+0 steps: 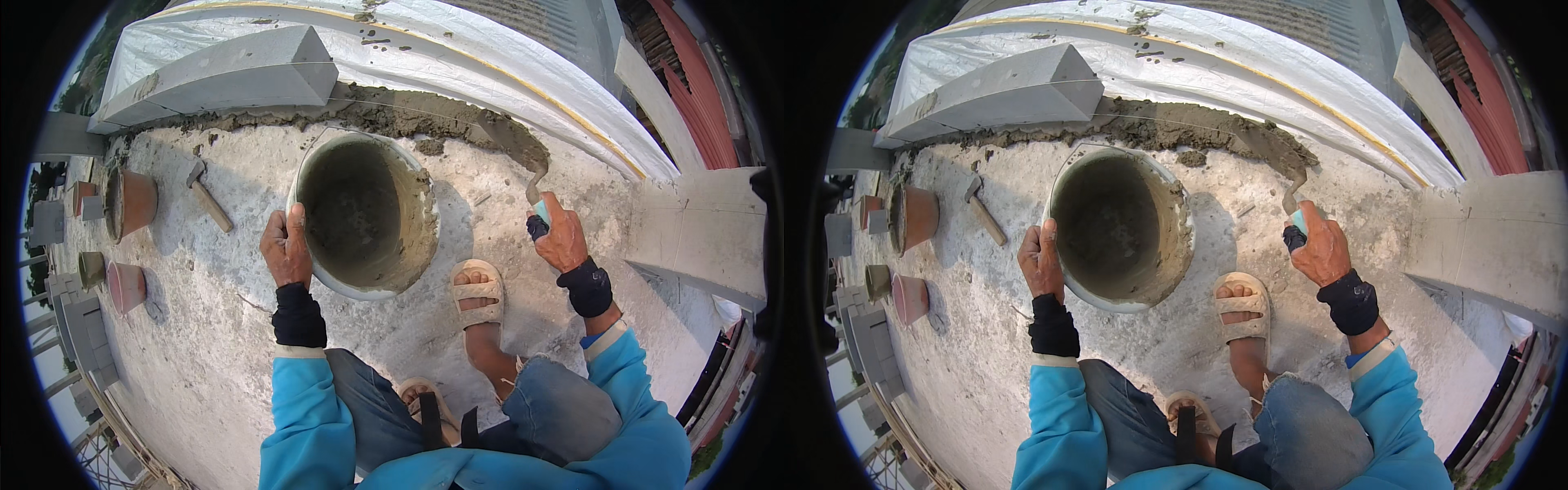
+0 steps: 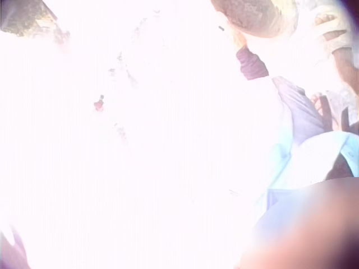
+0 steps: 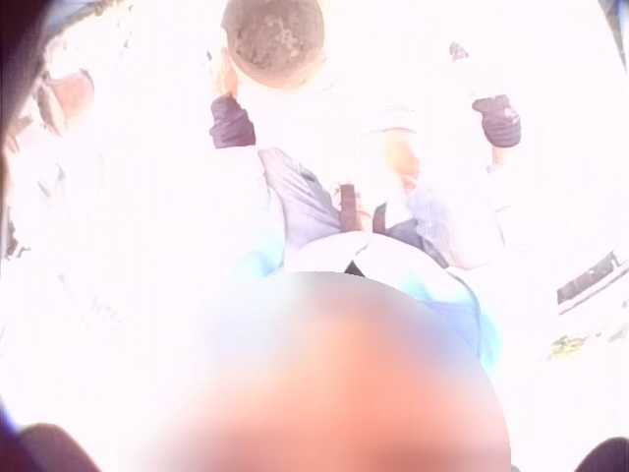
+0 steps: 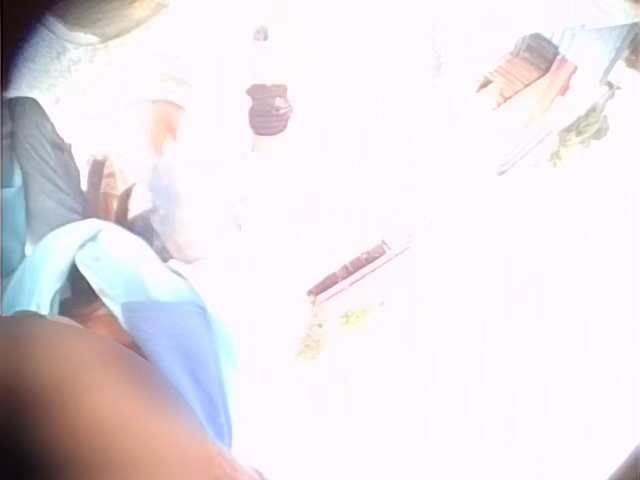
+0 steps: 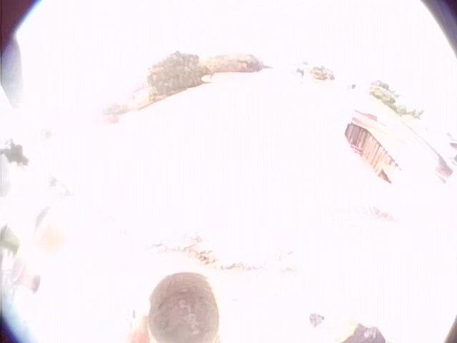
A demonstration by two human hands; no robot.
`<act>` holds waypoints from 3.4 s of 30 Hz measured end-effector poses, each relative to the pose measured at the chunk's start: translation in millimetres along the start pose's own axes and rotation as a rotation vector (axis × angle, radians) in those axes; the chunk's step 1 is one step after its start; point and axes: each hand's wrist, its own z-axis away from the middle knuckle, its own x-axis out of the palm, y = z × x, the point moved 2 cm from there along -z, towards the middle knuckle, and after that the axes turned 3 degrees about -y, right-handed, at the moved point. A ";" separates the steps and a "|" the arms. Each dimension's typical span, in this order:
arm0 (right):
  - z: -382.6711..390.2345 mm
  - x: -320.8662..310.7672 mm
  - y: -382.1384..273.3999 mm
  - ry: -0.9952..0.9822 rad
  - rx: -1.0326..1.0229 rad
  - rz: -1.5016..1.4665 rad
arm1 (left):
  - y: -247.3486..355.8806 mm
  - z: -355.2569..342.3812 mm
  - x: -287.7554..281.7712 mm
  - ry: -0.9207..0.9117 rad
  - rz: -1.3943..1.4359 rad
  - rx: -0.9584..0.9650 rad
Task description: The person scoops wet cement from a bucket with a trowel and spreads it along a narrow edge on a rooftop. The person repeatedly scoops and smooths the cement along the same linear section.
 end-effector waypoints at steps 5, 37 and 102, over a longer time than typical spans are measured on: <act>16.5 -0.9 -78.5 -0.192 -0.411 -0.314 | 16.6 3.2 4.0 -0.095 -0.022 0.028; -28.6 57.5 -137.6 -0.828 -0.260 0.194 | 64.8 36.2 44.8 -0.172 -0.322 0.376; 15.4 53.7 -138.3 -0.480 -0.487 0.186 | 42.9 58.6 41.8 -0.062 -0.238 0.429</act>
